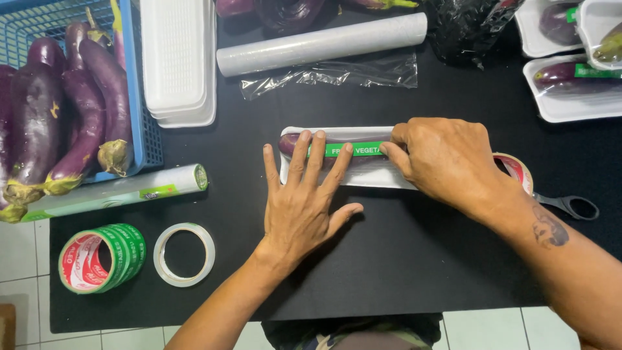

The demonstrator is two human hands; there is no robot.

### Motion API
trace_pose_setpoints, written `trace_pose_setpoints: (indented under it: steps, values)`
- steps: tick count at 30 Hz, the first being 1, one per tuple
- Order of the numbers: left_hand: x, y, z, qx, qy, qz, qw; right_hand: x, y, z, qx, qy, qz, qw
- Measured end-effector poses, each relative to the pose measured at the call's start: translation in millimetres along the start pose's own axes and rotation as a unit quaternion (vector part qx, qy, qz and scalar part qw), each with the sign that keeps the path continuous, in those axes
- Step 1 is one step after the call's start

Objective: The person places an eggplant onto a foam tray, applies a label strip by hand, and wraps the tray in plastic film using scissors.

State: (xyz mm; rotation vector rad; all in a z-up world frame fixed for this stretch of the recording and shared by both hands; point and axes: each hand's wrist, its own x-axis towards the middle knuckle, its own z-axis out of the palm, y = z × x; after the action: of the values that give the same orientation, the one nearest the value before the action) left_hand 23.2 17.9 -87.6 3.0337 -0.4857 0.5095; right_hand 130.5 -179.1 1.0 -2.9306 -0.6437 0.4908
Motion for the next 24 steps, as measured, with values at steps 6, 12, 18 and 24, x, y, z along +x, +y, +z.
trace_pose_setpoints:
  steps: [6,12,18,24]
  values:
    - [9.2,25.5,-18.4,0.082,-0.036,-0.021,0.996,4.8,19.4,39.2,-0.07,0.036,-0.021,0.997]
    - [9.8,41.8,-2.5,0.095,-0.011,0.013,0.995,4.3,25.3,51.0,-0.078,0.083,-0.043,0.993]
    - [14.1,45.2,-4.3,0.076,-0.003,-0.01,0.997,7.5,24.7,45.7,-0.088,0.062,-0.036,0.994]
    - [17.9,50.7,-5.8,0.084,-0.009,-0.028,0.996,12.9,15.9,26.5,-0.082,-0.045,0.042,0.995]
